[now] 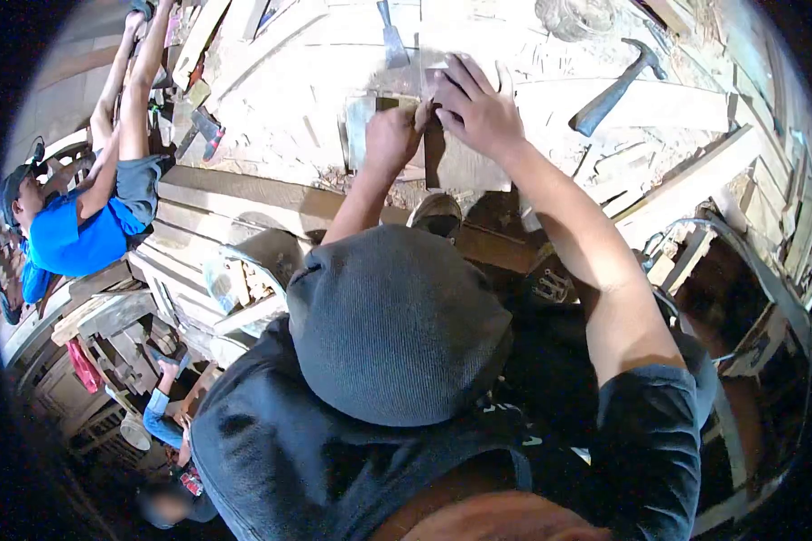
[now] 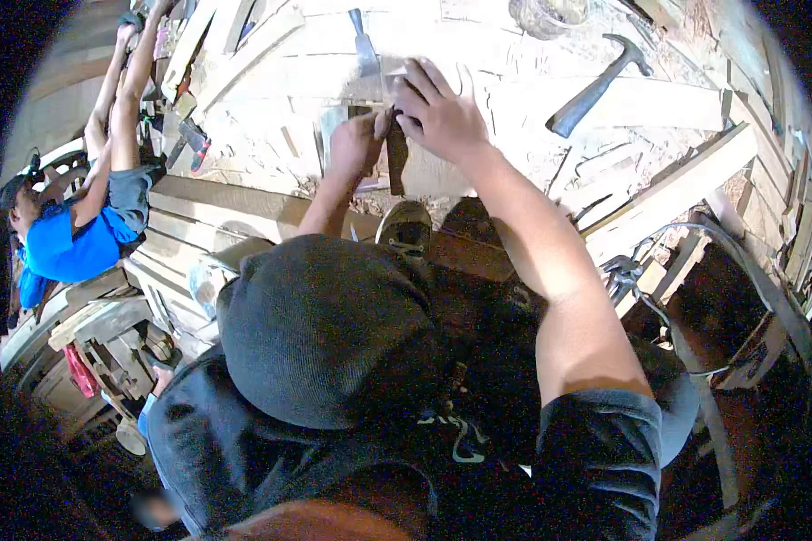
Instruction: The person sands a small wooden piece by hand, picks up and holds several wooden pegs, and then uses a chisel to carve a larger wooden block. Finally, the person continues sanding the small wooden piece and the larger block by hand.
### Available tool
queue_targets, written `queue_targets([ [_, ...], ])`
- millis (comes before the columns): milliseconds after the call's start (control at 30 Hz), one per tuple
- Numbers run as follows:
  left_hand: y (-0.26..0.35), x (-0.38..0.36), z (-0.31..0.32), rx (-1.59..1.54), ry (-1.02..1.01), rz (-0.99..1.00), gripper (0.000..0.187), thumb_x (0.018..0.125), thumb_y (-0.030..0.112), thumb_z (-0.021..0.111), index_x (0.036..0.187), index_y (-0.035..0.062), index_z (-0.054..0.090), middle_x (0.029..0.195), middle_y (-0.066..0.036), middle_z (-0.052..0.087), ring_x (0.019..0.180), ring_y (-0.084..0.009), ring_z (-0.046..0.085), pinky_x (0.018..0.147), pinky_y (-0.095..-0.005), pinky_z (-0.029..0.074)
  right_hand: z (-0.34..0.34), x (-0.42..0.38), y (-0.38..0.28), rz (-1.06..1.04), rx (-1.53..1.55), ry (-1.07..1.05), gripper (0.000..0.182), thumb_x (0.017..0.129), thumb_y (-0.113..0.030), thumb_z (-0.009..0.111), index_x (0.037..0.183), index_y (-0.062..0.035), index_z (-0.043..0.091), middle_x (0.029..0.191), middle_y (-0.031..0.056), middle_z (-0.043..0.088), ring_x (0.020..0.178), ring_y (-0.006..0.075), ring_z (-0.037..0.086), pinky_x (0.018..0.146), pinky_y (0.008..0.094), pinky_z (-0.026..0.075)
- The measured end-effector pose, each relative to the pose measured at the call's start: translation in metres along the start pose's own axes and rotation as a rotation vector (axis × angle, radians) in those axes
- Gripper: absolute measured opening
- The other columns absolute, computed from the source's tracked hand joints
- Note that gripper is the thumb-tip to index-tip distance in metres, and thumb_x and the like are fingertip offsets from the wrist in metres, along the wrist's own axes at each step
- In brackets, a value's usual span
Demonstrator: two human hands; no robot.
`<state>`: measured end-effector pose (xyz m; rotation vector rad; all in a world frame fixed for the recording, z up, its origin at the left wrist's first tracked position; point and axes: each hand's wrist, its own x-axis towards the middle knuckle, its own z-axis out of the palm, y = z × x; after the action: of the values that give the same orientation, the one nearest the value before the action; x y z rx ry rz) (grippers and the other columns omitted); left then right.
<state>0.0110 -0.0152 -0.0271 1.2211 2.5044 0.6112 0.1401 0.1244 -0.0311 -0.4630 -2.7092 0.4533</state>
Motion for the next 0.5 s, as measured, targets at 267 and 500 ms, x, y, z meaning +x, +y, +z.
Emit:
queue_targets([
  [267, 0.001, -0.005, -0.002, -0.057, -0.092, -0.118, 0.050, 0.097, 0.048, 0.054, 0.079, 0.0049, 0.070, 0.070, -0.023, 0.064, 0.070, -0.0419, 0.064, 0.063, -0.0491, 0.050, 0.004, -0.001, 0.002, 0.021, -0.033, -0.086, 0.053, 0.089, -0.045, 0.061, 0.137, -0.0218, 0.054, 0.154, 0.0037, 0.040, 0.146, 0.0204, 0.030, 0.111, 0.0659, 0.025],
  [500, -0.003, 0.003, 0.002, -0.037, -0.045, -0.052, 0.046, 0.098, 0.047, 0.051, 0.082, 0.0077, 0.071, 0.071, -0.023, 0.064, 0.071, -0.0421, 0.065, 0.062, -0.0501, 0.050, -0.006, 0.000, -0.003, -0.012, -0.028, -0.053, 0.051, 0.087, -0.039, 0.065, 0.134, -0.0184, 0.056, 0.150, 0.0059, 0.043, 0.143, 0.0235, 0.034, 0.109, 0.0639, 0.029],
])
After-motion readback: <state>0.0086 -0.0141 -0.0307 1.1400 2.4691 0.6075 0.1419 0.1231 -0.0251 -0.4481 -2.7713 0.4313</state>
